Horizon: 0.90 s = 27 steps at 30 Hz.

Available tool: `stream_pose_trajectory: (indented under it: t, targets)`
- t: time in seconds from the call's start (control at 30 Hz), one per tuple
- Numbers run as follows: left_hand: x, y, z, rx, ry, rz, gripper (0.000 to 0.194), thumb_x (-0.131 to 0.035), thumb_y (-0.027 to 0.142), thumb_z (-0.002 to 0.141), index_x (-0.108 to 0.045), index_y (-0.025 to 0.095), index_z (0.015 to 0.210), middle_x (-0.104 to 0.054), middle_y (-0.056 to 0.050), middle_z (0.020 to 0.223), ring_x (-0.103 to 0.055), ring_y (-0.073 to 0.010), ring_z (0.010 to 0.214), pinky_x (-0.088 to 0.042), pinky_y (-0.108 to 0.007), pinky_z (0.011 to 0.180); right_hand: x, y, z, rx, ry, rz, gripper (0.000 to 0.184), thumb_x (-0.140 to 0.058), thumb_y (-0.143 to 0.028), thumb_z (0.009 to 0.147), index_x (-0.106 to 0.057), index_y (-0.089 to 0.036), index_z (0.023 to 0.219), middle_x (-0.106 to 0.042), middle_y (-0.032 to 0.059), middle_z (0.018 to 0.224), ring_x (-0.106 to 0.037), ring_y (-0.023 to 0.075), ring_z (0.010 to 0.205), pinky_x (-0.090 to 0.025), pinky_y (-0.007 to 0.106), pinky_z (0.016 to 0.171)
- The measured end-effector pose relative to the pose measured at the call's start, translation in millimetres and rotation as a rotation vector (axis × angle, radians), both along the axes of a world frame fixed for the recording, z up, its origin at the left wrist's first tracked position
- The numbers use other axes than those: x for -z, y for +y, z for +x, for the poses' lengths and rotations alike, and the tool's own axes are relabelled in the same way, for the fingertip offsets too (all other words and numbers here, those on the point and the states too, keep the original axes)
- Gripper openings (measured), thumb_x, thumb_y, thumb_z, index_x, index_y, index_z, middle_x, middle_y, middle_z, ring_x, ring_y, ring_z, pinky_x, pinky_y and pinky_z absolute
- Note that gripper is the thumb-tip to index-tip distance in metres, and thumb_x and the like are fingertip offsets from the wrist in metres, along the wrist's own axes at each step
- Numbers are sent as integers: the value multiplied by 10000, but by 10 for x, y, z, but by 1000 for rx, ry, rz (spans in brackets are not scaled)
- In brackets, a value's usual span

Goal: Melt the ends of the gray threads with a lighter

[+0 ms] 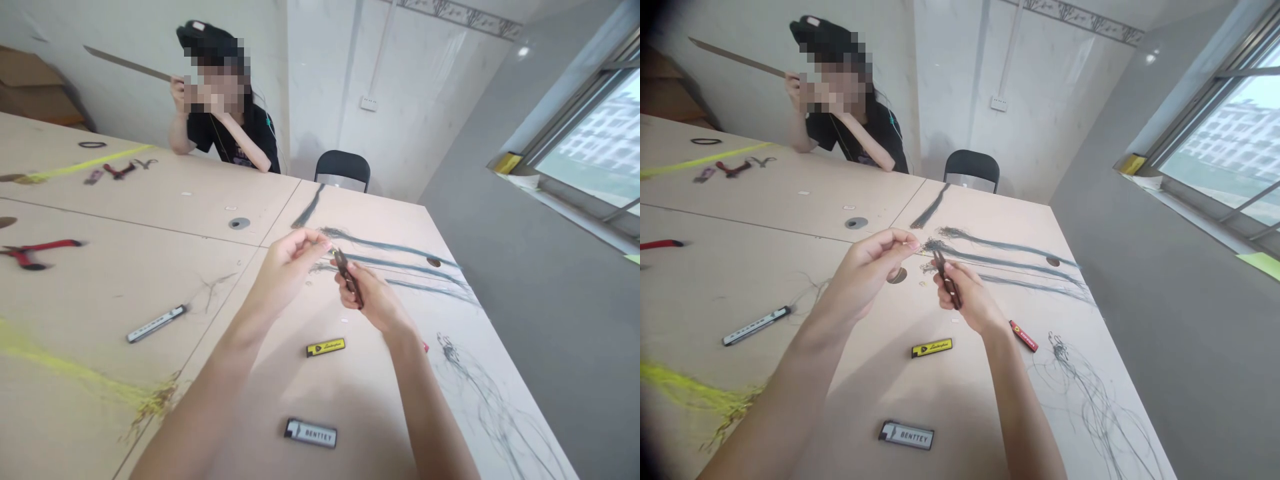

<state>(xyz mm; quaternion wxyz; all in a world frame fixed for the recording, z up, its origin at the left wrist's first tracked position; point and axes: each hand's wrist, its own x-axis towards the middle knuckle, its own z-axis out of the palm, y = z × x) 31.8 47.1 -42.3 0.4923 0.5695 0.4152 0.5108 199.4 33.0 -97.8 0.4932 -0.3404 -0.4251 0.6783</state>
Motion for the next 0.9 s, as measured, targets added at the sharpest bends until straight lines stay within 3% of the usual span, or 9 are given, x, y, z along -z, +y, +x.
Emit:
stream_pose_trajectory:
  t: [0.1,0.27,0.37,0.5,0.67,0.9]
  targets:
    - [19,-51,87,35,25,19,170,-677,350,821,-672,181,805,-486,41,634,-359,-75,559,-280,-214,527,-220,-146,-26,89,106,-21,390,-716,-486,838,-640,-146,1012,-497,-30,756,-292,33,507,-169,185,429]
    - [19,-174,169,-17,110,30,185,-667,384,837,-671,200,824,-510,30,652,-427,-93,602,-325,-209,554,-483,-402,-94,93,159,-71,361,-746,-477,826,-594,-169,938,-509,-29,755,-317,38,513,-193,178,428]
    - [-17,-243,188,-67,97,101,169,-658,366,842,-656,201,804,-435,46,592,-369,-91,548,-317,-201,516,-579,-518,-118,84,192,-104,310,-716,-444,866,-565,-184,944,-457,-58,707,-260,30,473,-160,172,408]
    - [-55,-317,222,-94,69,189,128,-633,327,862,-644,210,811,-343,72,542,-327,-86,490,-331,-195,493,-657,-608,-145,61,194,-126,274,-624,-462,944,-569,-193,948,-378,-73,677,-201,31,459,-129,169,397]
    - [-52,-376,254,-89,66,226,110,-623,313,885,-641,219,831,-345,73,527,-478,-96,521,-353,-182,495,-688,-646,-168,35,195,-118,360,-583,-442,974,-481,-182,747,-323,-67,672,-178,28,464,-118,171,389]
    - [-83,-409,250,-89,97,239,93,-630,278,892,-637,204,836,-474,66,543,-399,-67,468,-323,-178,453,-681,-660,-168,28,212,-156,307,-694,-473,887,-553,-201,897,-337,-80,671,-178,29,457,-96,174,386]
